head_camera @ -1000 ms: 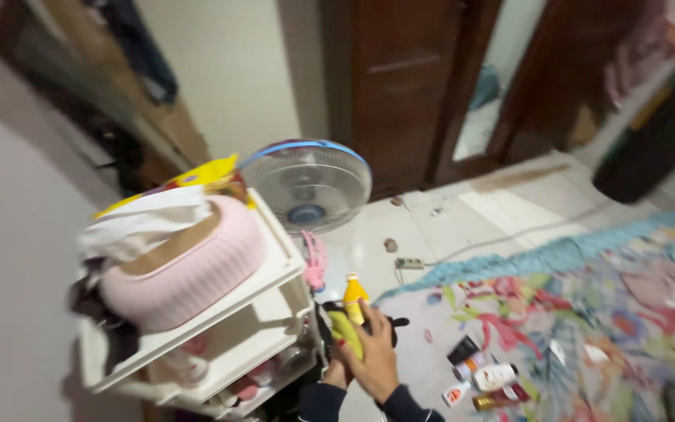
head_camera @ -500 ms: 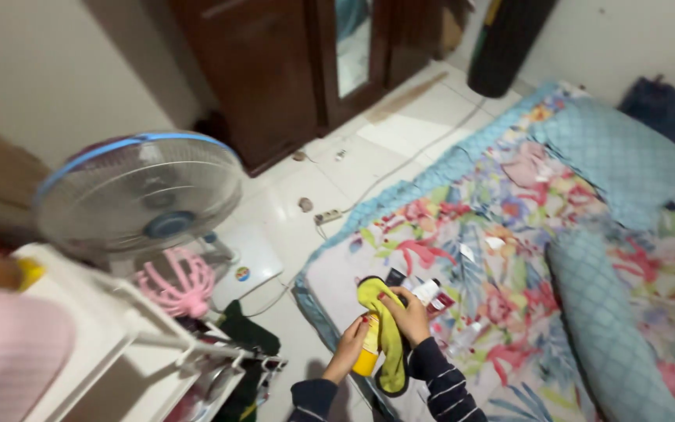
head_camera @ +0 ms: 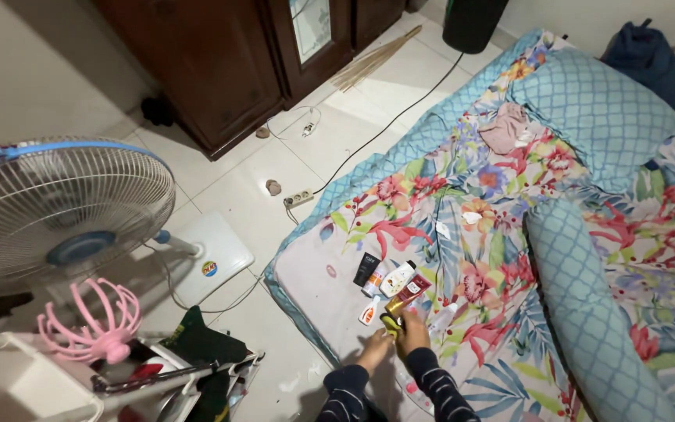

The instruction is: The recorder wipes down various household items including a lotion tube, a tissue box, a snack package, and a clock using a cloth.

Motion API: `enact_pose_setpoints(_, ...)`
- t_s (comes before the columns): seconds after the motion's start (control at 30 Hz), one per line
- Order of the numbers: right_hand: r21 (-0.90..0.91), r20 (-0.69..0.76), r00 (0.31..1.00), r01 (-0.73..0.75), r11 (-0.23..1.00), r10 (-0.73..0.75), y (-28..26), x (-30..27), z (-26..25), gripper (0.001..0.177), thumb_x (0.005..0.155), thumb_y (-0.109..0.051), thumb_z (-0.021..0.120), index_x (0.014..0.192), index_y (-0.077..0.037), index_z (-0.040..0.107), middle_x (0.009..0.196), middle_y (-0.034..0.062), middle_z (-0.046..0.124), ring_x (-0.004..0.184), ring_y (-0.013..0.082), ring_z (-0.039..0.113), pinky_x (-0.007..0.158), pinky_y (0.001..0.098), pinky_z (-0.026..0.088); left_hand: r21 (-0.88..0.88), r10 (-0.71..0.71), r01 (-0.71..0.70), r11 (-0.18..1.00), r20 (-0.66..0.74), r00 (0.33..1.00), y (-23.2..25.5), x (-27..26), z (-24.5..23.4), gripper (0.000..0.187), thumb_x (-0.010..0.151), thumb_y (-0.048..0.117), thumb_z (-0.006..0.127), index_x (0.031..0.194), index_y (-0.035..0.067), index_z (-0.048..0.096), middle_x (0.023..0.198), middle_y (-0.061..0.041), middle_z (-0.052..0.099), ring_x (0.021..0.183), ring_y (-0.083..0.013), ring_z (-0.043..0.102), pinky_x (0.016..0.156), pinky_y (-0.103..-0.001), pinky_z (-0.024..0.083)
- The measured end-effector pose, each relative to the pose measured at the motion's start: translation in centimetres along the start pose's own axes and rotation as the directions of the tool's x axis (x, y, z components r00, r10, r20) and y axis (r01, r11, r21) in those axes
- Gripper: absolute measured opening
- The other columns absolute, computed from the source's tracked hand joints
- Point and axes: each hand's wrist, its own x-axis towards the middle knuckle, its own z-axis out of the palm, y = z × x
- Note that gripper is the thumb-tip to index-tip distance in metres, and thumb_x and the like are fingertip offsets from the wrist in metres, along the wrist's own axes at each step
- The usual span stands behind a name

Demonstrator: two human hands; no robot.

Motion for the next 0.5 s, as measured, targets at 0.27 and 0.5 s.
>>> enact_pose_setpoints(0.27, -0.105, -0.079, 0.967, -0.248, 0.963, 0.241, 1.9, 2.7, -1.0, 0.038, 0.081, -0.025, 0.080, 0.114, -0.015, 0.064, 0.121, 0.0171, 0.061, 0.095, 0.0375, 0.068, 0.082, 0.0464, 0.055, -0.249, -0.073, 0.094, 0.964, 0.092, 0.993, 1.6, -1.9, -2.0, 0.065, 0.098, 0.037, 0.058, 0.156, 0.016, 0.036, 0.129, -0.005, 0.062, 0.104, -0.0136, 0.060, 0.085, -0.032, 0.049)
enact_pose_setpoints(0.5, 0.100, 0.056, 0.998, -0.011, 0.995, 0.006, 2.7, 4.2, 11.0, 0.049, 0.082, -0.031, 0.078, 0.123, -0.011, 0.059, 0.124, 0.0206, 0.055, 0.115, 0.0394, 0.057, 0.100, 0.0462, 0.049, -0.784, -0.052, 0.280, 0.554, 0.304, 0.951, 6.6, -5.2, -7.1, 0.066, 0.099, 0.054, 0.058, 0.150, 0.014, 0.046, 0.138, -0.008, 0.059, 0.124, -0.0256, 0.057, 0.103, -0.045, 0.049)
